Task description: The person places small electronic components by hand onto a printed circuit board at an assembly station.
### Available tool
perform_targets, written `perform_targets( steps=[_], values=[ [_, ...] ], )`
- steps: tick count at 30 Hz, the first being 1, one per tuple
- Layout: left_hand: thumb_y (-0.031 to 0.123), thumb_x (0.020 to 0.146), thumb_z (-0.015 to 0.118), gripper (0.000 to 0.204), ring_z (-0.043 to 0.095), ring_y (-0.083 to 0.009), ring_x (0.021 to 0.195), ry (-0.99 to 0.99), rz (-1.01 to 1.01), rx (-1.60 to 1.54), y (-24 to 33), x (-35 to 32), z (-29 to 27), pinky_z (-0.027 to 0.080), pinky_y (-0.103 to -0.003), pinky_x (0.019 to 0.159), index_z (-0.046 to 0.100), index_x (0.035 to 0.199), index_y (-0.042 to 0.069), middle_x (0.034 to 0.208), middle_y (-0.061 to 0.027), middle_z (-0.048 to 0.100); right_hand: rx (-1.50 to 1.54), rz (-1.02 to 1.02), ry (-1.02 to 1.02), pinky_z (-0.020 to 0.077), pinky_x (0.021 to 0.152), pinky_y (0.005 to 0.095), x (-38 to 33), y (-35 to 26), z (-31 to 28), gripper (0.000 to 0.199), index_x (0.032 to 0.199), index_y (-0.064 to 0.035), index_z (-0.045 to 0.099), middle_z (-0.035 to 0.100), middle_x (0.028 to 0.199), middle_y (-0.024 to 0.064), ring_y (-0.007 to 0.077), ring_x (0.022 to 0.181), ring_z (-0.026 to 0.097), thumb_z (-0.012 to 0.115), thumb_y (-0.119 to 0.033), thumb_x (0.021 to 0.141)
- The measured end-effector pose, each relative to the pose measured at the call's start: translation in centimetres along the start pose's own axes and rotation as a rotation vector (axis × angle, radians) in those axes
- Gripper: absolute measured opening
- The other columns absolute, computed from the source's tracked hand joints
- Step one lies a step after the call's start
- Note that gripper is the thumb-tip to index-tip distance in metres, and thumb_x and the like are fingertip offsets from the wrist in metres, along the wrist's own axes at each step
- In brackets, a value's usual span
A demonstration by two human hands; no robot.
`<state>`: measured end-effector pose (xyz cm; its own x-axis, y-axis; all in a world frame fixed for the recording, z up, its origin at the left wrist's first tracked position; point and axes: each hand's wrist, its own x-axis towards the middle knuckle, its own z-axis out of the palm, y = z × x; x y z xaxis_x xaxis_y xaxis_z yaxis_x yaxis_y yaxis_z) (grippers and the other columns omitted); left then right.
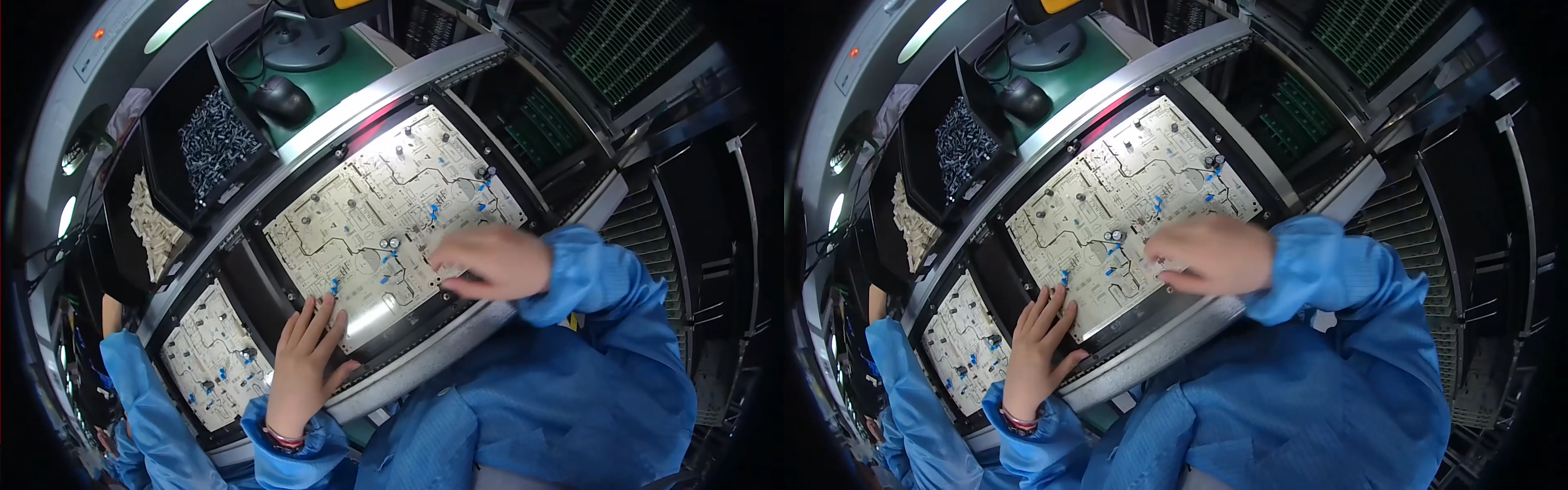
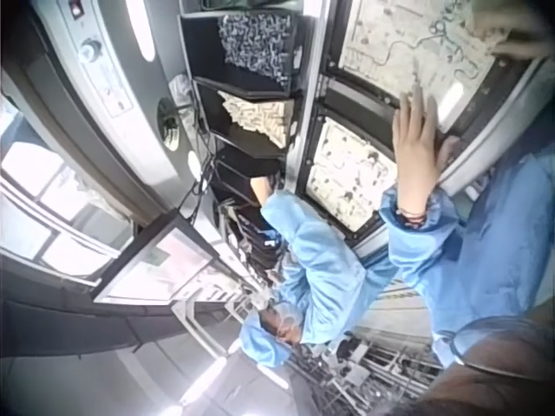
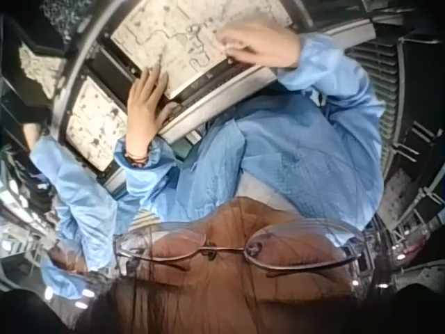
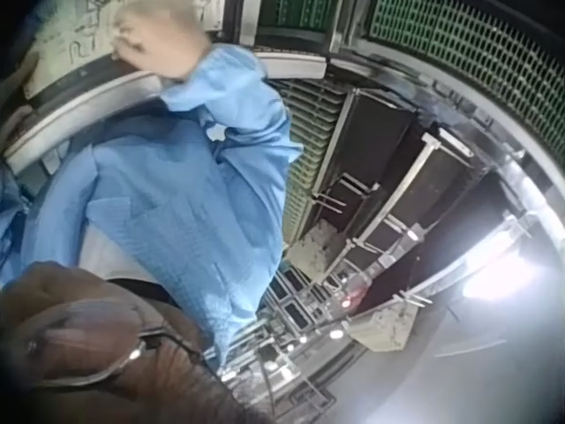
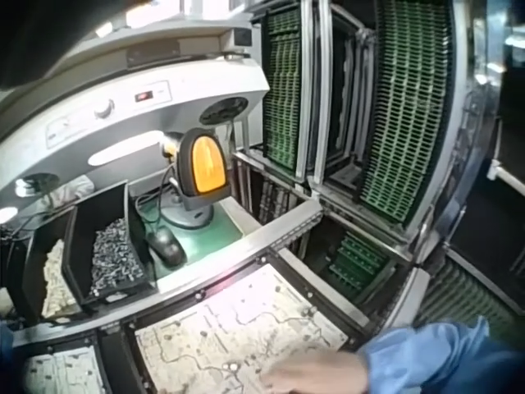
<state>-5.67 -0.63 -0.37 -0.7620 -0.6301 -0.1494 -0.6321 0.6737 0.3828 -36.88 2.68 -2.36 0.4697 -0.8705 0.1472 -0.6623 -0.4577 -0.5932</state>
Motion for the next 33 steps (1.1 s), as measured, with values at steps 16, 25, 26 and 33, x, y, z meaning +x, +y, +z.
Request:
perform_targets(
  steps=[16, 25, 26, 33],
  values=[
    [0.035, 0.063, 0.077, 0.059, 0.051, -0.0329, 0.121, 0.116, 0.117, 0.019, -1.5, -0.1, 0.2, 0.038, -0.041, 0.098, 0.063, 0.109, 0.002, 0.128, -0.0162, 0.055, -0.133, -0.041, -0.038, 0.0403, 0.096, 0.0452, -5.0, 6.9, -4.8, 0.025, 0.091, -0.0065, 0.065, 0.059, 0.104, 0.0096, 0.0313, 0.101, 0.054, 0.072, -0.012, 0.068],
    [0.016, 0.06, 0.069, 0.044, 0.057, -0.0322, 0.111, 0.297, 0.117, 0.16, -0.5, 0.0, 3.0, 0.041, -0.039, 0.093, 0.062, 0.1, 0.0, 0.12, -0.0185, 0.059, -0.23, 0.021, 0.174, 0.0471, 0.086, 0.0396, -2.4, 3.6, -6.7, 0.019, 0.093, 0.0001, 0.064, 0.063, 0.102, 0.0138, 0.0324, 0.096, 0.06, 0.06, 0.001, 0.075],
    [0.013, 0.06, 0.066, 0.041, 0.057, -0.0326, 0.111, 0.313, 0.09, 0.192, -0.3, 0.0, 3.1, 0.041, -0.04, 0.093, 0.062, 0.098, 0.0, 0.119, -0.0186, 0.059, -0.226, -0.008, 0.218, 0.0469, 0.086, 0.0395, -1.0, 3.0, -7.2, 0.018, 0.096, 0.0009, 0.064, 0.063, 0.103, 0.0142, 0.0328, 0.096, 0.06, 0.059, 0.0, 0.078],
    [0.011, 0.072, 0.065, 0.027, 0.058, -0.032, 0.101, 0.283, 0.078, -0.01, -0.7, 2.4, -1.0, 0.044, -0.04, 0.086, 0.062, 0.098, 0.004, 0.108, -0.013, 0.062, -0.182, -0.089, 0.318, 0.0467, 0.082, 0.0371, 10.3, 6.5, -0.6, 0.028, 0.111, -0.0018, 0.059, 0.057, 0.101, 0.0127, 0.0298, 0.093, 0.058, 0.06, -0.007, 0.084]
  ],
)
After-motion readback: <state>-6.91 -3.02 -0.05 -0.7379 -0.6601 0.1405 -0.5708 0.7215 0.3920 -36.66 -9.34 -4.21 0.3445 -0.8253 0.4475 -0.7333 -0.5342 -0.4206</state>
